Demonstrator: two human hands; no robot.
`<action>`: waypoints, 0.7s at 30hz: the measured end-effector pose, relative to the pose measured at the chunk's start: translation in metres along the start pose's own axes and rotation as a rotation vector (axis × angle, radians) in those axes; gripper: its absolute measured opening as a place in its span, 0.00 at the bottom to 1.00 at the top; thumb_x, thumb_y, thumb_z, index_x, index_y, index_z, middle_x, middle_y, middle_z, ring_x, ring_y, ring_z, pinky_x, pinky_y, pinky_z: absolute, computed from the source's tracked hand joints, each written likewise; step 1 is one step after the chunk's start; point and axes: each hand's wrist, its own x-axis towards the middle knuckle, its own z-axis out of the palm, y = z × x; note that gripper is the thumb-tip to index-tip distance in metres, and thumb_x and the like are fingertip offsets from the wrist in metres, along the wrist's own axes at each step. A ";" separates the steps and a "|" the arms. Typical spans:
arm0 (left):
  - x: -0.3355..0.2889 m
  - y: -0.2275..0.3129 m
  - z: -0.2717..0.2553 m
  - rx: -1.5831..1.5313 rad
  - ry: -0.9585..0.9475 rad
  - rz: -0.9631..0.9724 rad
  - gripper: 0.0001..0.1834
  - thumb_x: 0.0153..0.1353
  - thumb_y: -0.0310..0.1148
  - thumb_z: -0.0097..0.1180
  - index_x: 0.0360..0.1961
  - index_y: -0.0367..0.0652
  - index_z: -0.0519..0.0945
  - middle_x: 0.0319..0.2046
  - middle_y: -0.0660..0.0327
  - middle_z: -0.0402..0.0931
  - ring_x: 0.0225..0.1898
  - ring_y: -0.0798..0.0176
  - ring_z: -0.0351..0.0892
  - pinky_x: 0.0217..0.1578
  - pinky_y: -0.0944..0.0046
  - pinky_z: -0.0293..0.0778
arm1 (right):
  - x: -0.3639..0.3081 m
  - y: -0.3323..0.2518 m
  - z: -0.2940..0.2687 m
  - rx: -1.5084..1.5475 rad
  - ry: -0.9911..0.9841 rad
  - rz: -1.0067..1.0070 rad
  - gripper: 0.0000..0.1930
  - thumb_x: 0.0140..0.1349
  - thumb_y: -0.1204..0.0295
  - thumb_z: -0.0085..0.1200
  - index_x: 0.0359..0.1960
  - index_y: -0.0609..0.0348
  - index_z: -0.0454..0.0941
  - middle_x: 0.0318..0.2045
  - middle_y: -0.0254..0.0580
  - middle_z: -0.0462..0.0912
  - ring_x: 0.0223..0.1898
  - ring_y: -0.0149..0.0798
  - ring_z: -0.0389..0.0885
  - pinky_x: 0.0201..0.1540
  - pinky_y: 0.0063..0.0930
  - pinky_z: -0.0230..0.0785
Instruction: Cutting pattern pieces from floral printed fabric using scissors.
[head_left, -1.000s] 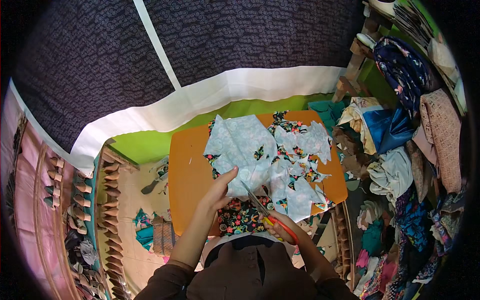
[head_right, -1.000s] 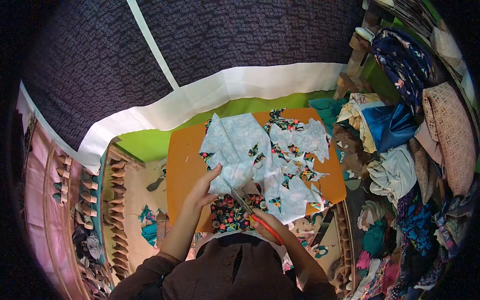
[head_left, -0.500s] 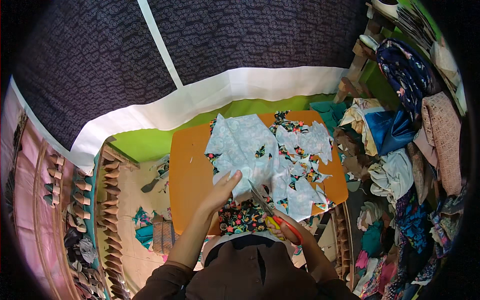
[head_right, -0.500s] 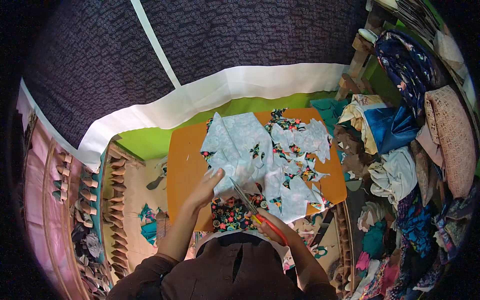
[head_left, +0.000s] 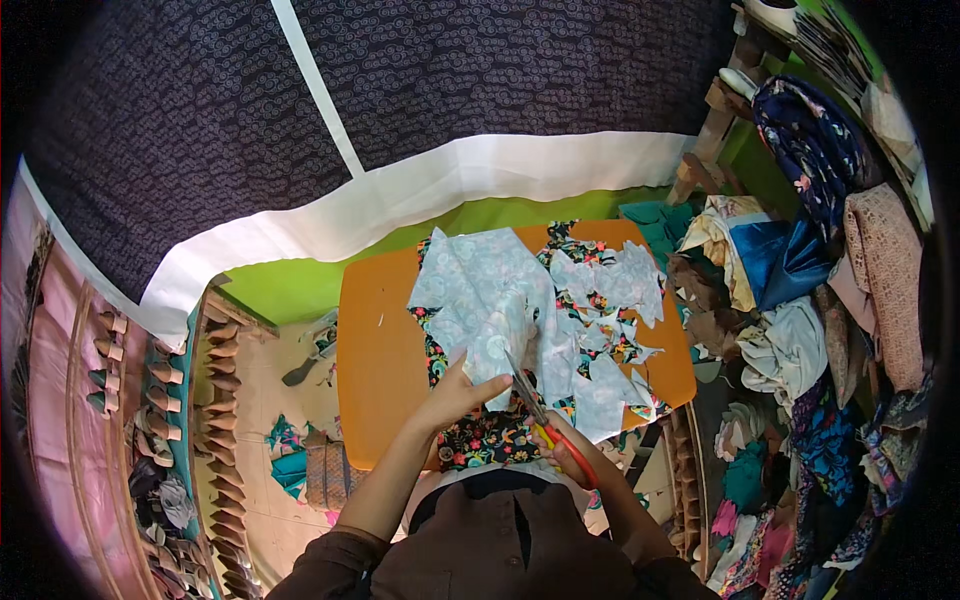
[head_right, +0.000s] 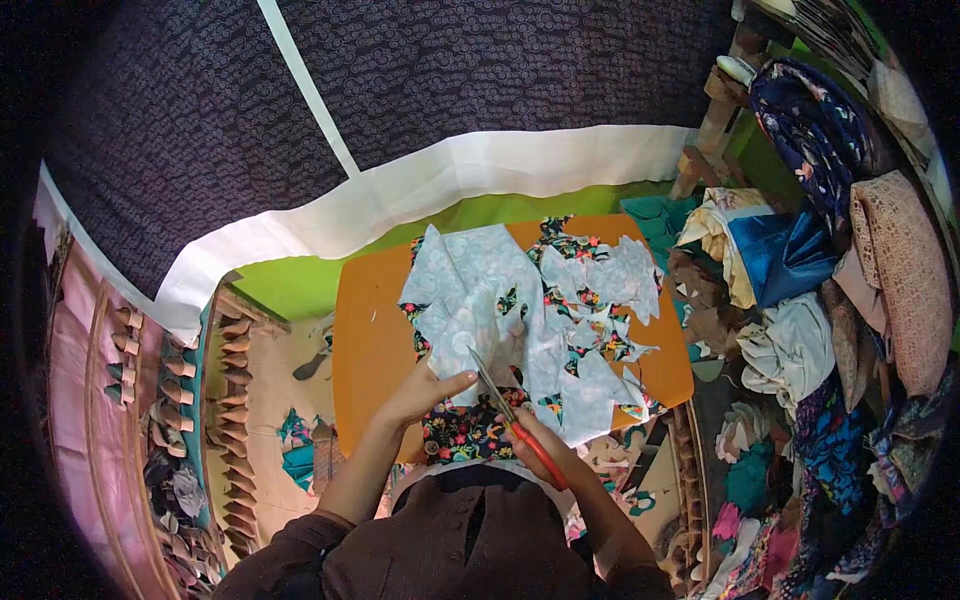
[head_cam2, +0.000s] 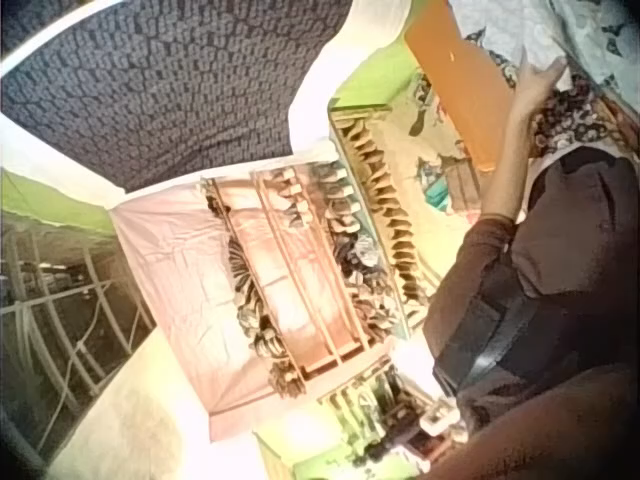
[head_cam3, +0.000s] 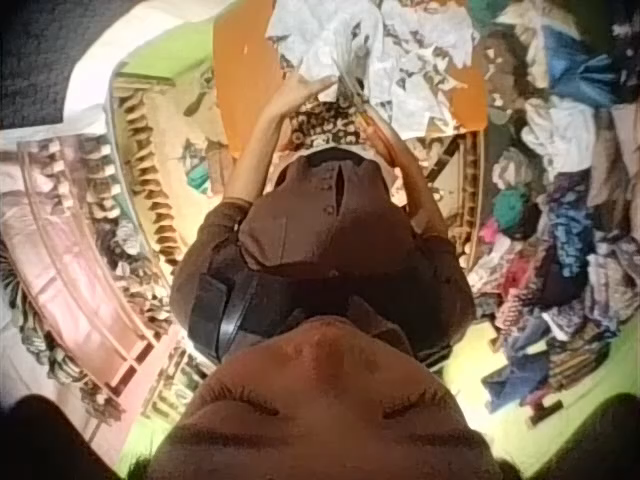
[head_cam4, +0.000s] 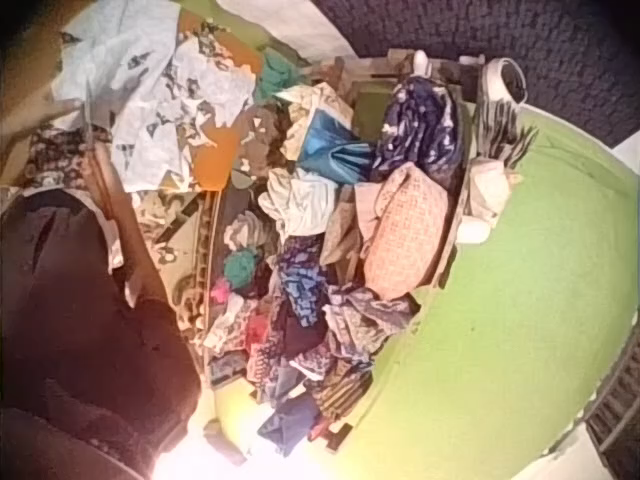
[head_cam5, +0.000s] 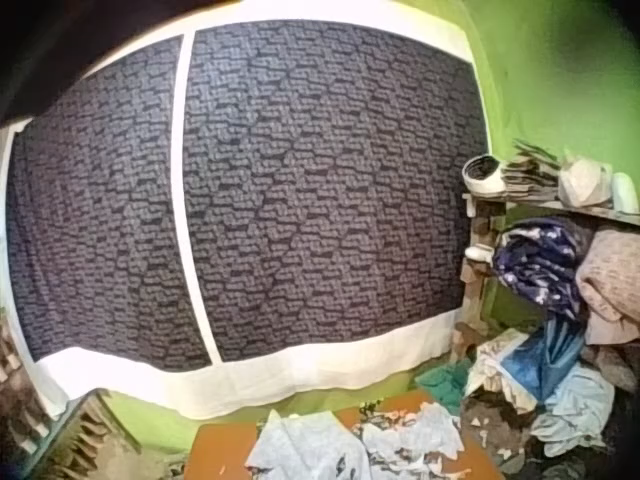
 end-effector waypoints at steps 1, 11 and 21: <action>0.000 0.001 0.001 -0.001 0.000 -0.001 0.28 0.51 0.34 0.56 0.50 0.35 0.61 0.42 0.60 0.68 0.43 0.68 0.65 0.44 0.68 0.63 | 0.001 0.001 0.000 0.001 0.000 0.001 0.40 0.47 0.36 0.42 0.51 0.58 0.54 0.30 0.30 0.58 0.24 0.20 0.55 0.24 0.11 0.50; 0.002 0.005 0.006 -0.065 -0.011 0.071 0.32 0.49 0.29 0.58 0.53 0.34 0.58 0.46 0.59 0.67 0.48 0.67 0.64 0.48 0.66 0.61 | 0.004 -0.008 0.002 0.045 0.046 0.009 0.42 0.42 0.32 0.41 0.48 0.58 0.57 0.27 0.29 0.59 0.20 0.18 0.53 0.21 0.10 0.48; 0.004 0.008 0.009 -0.033 -0.097 0.054 0.34 0.48 0.31 0.59 0.55 0.36 0.57 0.45 0.60 0.67 0.45 0.67 0.67 0.46 0.66 0.63 | 0.009 0.015 0.005 0.288 0.010 -0.079 0.36 0.49 0.38 0.40 0.50 0.56 0.56 0.27 0.29 0.59 0.20 0.19 0.55 0.20 0.11 0.50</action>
